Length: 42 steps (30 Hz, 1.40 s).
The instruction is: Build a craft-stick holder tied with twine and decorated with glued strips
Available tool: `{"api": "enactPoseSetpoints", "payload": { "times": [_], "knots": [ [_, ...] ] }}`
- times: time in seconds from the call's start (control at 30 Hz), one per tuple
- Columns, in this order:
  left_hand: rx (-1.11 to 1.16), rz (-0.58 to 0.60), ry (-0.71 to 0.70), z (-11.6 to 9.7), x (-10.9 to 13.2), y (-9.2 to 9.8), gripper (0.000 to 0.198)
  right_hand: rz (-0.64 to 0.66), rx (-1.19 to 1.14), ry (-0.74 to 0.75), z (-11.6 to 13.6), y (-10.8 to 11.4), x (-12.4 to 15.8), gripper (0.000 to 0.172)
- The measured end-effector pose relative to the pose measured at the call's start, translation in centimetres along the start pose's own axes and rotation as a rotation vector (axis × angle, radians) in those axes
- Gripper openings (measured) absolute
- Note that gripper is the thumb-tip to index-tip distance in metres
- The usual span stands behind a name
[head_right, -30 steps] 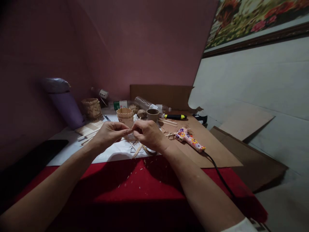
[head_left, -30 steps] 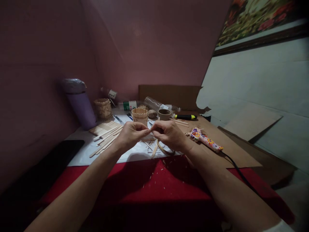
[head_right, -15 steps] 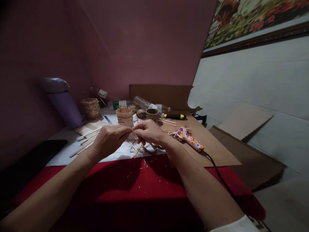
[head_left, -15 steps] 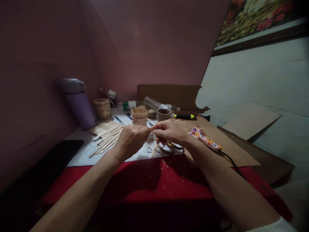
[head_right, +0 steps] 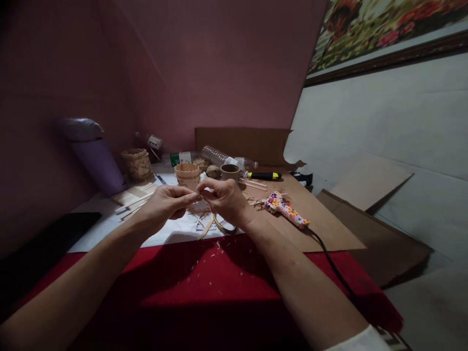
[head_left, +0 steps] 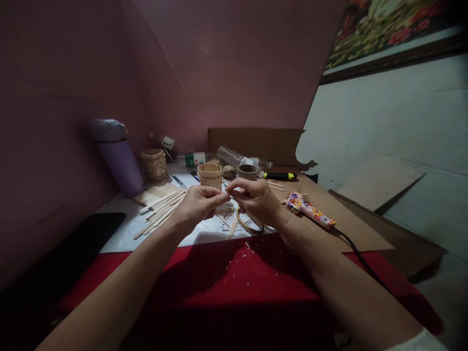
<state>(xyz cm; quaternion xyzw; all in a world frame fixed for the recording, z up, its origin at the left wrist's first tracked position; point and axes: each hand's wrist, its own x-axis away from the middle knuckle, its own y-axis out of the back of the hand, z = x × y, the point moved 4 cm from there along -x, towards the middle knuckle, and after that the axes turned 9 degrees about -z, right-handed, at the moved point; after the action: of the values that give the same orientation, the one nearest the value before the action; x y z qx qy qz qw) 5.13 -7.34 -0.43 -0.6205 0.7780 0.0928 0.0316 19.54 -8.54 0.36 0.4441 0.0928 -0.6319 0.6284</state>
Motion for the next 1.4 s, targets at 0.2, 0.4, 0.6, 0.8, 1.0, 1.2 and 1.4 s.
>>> {"api": "enactPoseSetpoints", "payload": {
  "times": [0.2, 0.4, 0.6, 0.8, 1.0, 1.2, 1.4],
  "knots": [
    [0.147, -0.026, 0.073, 0.3, 0.0, 0.1, 0.015, -0.081, 0.236, 0.112, 0.5, 0.2, 0.1, 0.013],
    [0.118, -0.162, -0.092, -0.7, -0.4, 1.1, 0.010, -0.220, 0.468, -0.003, 0.1, 1.2, -0.1, 0.017],
    [-0.276, -0.264, -0.401, -1.4, -0.3, 1.4, 0.010, -0.419, 0.534, -0.033, 0.6, 2.3, -0.2, 0.036],
    [-0.793, -0.250, -0.928, -1.8, 1.0, 0.5, 0.014, -0.289, 0.229, -0.087, 0.7, 2.1, -0.9, 0.027],
    [-0.911, -0.156, -1.113, -1.7, 1.7, 0.2, 0.018, 0.283, -0.400, -0.404, -0.5, 0.1, -0.2, 0.029],
    [-0.962, -0.170, -1.139, -1.9, 1.8, 0.2, 0.021, 0.279, -0.542, -0.514, -0.8, 0.1, 0.1, 0.020],
    [-1.156, -0.154, -1.194, -1.8, 2.1, -0.1, 0.024, 0.184, -0.185, -0.353, -1.3, 0.2, -0.5, 0.016]
  ]
}}
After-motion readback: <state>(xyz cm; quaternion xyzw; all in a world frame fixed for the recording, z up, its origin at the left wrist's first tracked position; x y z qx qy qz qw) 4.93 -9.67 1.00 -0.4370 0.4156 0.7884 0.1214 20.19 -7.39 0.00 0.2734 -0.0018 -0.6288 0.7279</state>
